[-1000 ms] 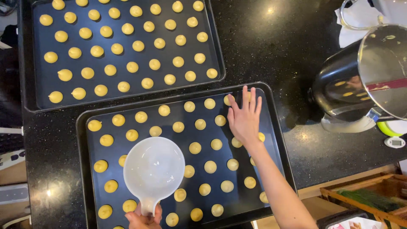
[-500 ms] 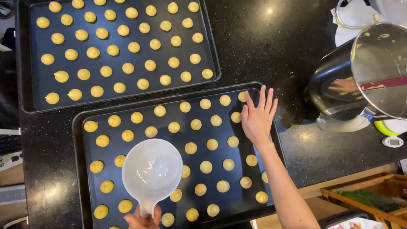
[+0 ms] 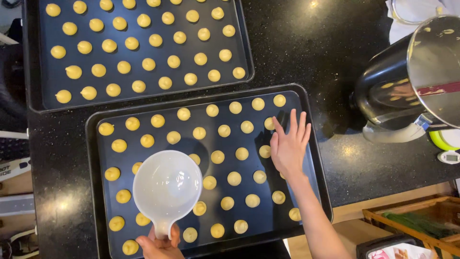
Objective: Pipe rounds of dough onto baking sheets and smooth the tops with water-dipped fingers.
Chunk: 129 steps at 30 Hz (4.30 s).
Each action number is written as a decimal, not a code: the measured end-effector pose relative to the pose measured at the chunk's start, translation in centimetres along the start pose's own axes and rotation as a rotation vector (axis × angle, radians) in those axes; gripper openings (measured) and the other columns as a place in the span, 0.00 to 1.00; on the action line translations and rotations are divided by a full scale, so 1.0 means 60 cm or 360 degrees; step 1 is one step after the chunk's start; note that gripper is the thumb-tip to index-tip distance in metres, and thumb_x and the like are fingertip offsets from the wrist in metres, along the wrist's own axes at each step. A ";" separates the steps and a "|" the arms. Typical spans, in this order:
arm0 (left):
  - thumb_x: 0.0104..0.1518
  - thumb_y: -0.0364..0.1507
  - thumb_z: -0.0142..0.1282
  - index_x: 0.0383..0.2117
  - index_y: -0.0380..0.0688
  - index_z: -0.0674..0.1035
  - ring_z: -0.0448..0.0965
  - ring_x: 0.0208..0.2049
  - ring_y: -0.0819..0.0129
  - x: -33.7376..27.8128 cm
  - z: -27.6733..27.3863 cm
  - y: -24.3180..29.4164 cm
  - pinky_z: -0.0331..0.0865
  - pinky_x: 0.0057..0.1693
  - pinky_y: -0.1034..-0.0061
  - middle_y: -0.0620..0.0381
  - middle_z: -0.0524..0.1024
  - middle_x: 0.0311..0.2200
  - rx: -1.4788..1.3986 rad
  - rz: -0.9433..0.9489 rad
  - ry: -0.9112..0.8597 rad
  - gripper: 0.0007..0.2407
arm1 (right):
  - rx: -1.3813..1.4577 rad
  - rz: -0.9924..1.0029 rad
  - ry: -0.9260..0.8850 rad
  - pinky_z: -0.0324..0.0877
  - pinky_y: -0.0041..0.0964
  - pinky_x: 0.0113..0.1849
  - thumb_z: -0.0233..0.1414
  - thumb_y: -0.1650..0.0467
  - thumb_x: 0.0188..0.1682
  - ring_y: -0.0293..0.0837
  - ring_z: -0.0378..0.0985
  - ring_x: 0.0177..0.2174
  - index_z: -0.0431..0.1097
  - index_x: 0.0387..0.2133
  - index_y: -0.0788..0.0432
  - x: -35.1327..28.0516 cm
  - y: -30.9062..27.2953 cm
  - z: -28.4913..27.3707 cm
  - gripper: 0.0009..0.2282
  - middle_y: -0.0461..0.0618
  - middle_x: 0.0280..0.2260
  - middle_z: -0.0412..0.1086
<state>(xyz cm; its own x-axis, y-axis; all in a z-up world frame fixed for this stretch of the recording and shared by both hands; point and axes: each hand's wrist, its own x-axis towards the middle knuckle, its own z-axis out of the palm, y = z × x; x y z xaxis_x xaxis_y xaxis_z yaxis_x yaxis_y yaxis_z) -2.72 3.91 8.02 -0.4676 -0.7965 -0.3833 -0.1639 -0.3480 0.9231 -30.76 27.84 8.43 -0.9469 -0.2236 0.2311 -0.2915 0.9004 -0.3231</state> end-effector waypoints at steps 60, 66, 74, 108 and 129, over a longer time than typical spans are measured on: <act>0.65 0.56 0.31 0.52 0.26 0.75 0.78 0.35 0.67 0.059 -0.215 -0.048 0.73 0.37 0.80 0.47 0.79 0.39 -0.0219 -0.0089 0.0276 0.37 | 0.0616 -0.0253 -0.0132 0.48 0.61 0.64 0.40 0.66 0.60 0.68 0.51 0.65 0.67 0.58 0.52 -0.024 -0.321 0.023 0.16 0.64 0.67 0.51; 0.63 0.63 0.31 0.51 0.26 0.77 0.76 0.35 0.68 0.065 -0.282 -0.030 0.67 0.37 0.81 0.48 0.80 0.39 -0.0339 0.0083 0.0579 0.42 | -0.0096 -0.0516 -0.0141 0.41 0.64 0.64 0.45 0.66 0.57 0.68 0.44 0.67 0.70 0.58 0.51 -0.005 -0.274 0.102 0.17 0.66 0.67 0.52; 0.64 0.63 0.23 0.41 0.28 0.79 0.60 0.21 0.71 0.063 -0.293 0.054 0.50 0.31 0.79 0.56 0.67 0.18 -0.0036 0.0059 0.0642 0.42 | -0.0033 -0.0361 -0.0087 0.40 0.65 0.65 0.44 0.67 0.58 0.68 0.42 0.69 0.68 0.60 0.54 -0.052 -0.351 0.120 0.18 0.67 0.68 0.50; 0.67 0.59 0.28 0.39 0.24 0.77 0.61 0.22 0.70 0.303 -0.502 0.167 0.50 0.30 0.78 0.52 0.67 0.21 -0.0088 0.0295 -0.0027 0.39 | -0.0135 -0.0371 0.0027 0.42 0.66 0.65 0.48 0.67 0.52 0.66 0.44 0.69 0.67 0.62 0.52 -0.087 -0.637 0.229 0.22 0.65 0.68 0.50; 0.68 0.57 0.27 0.34 0.29 0.76 0.60 0.24 0.71 0.299 -0.496 0.193 0.51 0.32 0.77 0.55 0.65 0.22 -0.0076 0.0252 -0.0168 0.36 | -0.0113 -0.0214 -0.0207 0.40 0.66 0.64 0.48 0.68 0.50 0.67 0.42 0.68 0.64 0.62 0.52 -0.209 -0.688 0.187 0.23 0.66 0.67 0.49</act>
<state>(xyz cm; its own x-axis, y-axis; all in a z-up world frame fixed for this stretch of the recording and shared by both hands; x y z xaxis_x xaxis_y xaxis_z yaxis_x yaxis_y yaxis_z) 12.83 -29.12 10.89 -0.5734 -0.7876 -0.2258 -0.0411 -0.2477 0.9680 -8.41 -10.70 8.54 -0.9111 -0.3855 0.1459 -0.4103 0.8822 -0.2309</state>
